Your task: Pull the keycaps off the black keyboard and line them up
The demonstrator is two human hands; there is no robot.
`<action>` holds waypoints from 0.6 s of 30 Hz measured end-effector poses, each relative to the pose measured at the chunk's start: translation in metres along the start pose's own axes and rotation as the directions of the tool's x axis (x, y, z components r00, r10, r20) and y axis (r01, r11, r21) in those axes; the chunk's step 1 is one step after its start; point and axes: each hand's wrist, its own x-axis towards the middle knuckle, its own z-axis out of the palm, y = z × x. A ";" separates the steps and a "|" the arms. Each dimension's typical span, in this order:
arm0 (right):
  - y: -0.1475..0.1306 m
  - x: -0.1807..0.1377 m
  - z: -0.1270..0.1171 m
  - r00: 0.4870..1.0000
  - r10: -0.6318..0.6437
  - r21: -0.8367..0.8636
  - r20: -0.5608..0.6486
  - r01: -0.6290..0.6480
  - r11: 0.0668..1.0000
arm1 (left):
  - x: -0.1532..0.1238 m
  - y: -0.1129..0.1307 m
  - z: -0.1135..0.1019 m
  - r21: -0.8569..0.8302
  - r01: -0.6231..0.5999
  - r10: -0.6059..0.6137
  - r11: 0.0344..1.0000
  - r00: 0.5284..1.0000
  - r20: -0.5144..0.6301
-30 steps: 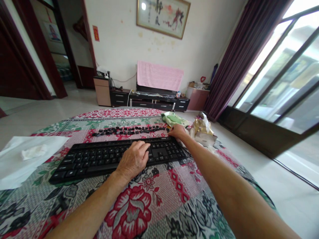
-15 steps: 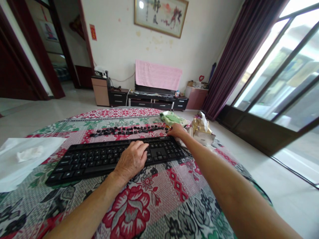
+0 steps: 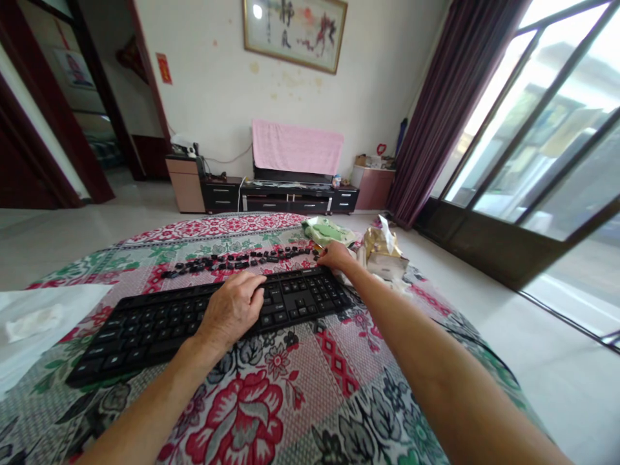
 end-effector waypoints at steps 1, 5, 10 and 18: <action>0.000 0.000 0.000 1.000 0.004 0.009 -0.001 -0.004 1.000 | 0.000 -0.004 -0.001 0.020 0.017 -0.017 1.000 1.000 -0.002; 0.000 -0.001 0.001 1.000 0.002 0.020 -0.003 -0.002 1.000 | -0.003 -0.014 0.000 0.078 0.058 -0.060 0.995 0.998 0.021; 0.002 0.000 0.003 1.000 -0.007 0.038 -0.023 0.008 0.999 | -0.006 -0.016 0.004 0.114 0.036 -0.041 0.993 0.998 0.038; 0.005 0.000 0.004 1.000 -0.005 0.095 -0.029 0.008 0.995 | -0.008 -0.017 0.006 0.100 0.013 -0.015 0.995 1.000 0.021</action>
